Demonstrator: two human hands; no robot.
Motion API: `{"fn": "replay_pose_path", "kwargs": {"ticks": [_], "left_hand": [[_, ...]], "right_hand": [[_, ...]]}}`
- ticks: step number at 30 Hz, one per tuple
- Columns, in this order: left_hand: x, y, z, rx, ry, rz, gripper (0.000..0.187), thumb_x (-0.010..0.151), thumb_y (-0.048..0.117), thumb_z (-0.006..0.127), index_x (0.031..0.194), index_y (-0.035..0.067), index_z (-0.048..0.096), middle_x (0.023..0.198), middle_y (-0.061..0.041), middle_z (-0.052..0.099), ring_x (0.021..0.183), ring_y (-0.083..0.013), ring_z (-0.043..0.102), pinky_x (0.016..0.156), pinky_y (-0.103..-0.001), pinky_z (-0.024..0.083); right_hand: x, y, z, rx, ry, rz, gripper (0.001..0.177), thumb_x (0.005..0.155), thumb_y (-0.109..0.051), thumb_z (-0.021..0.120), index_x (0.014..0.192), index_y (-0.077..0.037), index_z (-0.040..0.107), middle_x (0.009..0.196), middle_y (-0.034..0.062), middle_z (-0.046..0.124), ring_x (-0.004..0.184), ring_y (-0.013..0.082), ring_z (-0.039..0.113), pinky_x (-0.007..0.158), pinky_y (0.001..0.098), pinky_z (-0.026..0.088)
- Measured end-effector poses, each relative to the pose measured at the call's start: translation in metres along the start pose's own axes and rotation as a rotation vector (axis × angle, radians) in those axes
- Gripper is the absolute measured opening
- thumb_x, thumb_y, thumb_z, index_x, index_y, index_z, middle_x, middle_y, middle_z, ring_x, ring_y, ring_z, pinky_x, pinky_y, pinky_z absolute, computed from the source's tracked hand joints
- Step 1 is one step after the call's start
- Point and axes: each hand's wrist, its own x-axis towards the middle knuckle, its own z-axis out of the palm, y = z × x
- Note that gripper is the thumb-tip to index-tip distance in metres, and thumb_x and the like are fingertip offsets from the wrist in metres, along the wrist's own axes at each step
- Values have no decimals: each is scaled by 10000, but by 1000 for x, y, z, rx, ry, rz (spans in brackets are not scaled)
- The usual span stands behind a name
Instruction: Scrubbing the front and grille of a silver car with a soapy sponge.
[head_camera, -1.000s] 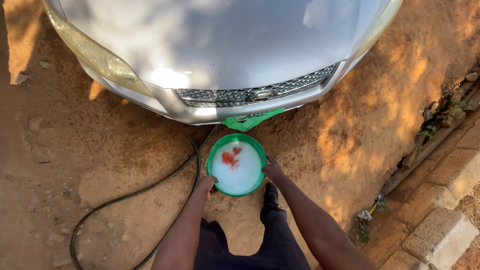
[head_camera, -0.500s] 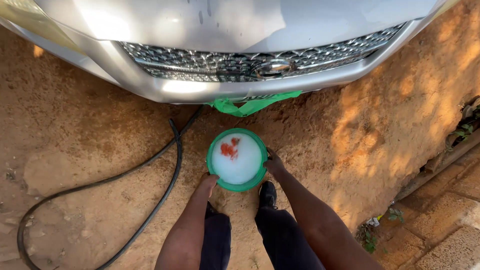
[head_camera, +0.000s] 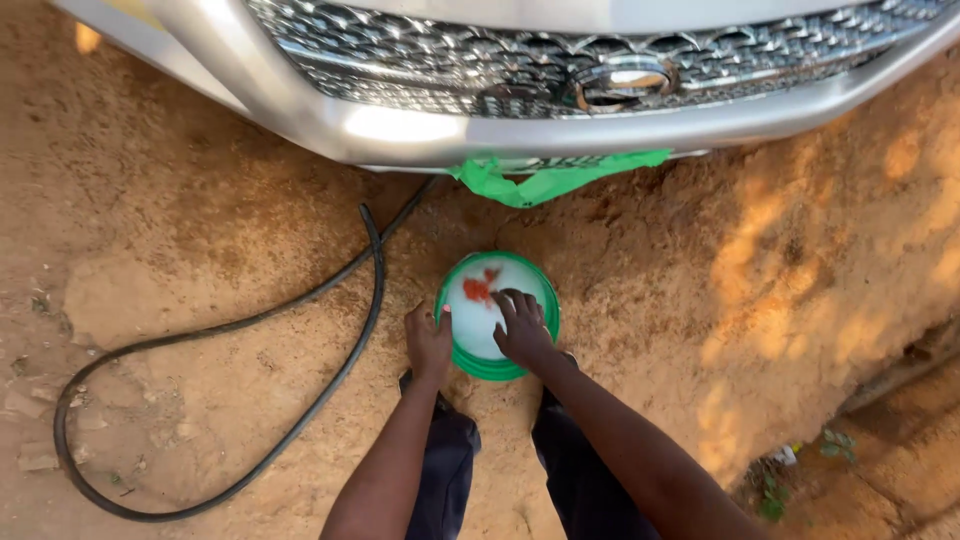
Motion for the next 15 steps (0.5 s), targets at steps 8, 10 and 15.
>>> {"fn": "replay_pose_path", "kwargs": {"ticks": [8,10,15], "left_hand": [[48,27,13,-500,-9,72,498,1044,445,527,1394,100,607,1399,-114,625,1307,-264,589,1093,-397,452],[36,27,5,-517,-28,46,516,1053,466,506,1403,98,602,1408,-116,626,1318,-267,588,1105,-399,445],[17,9,-9,-401,-74,-51,629,1020,583,456,1455,140,554,1522,-125,550,1423,-282,507,1162,-435,401]], "right_hand": [[59,76,138,-306,-525,-114,874,787,-373,807,1537,-283,369,1654,130,261,1439,446,314,1059,595,392],[35,133,210,-351,-657,-160,913,767,-396,826,1532,-238,354,1644,118,294,1457,430,322,1066,541,420],[-1,197,270,238,-471,225,572,840,-335,614,1369,-132,690,1301,189,706,1110,392,711,939,463,565]]}}
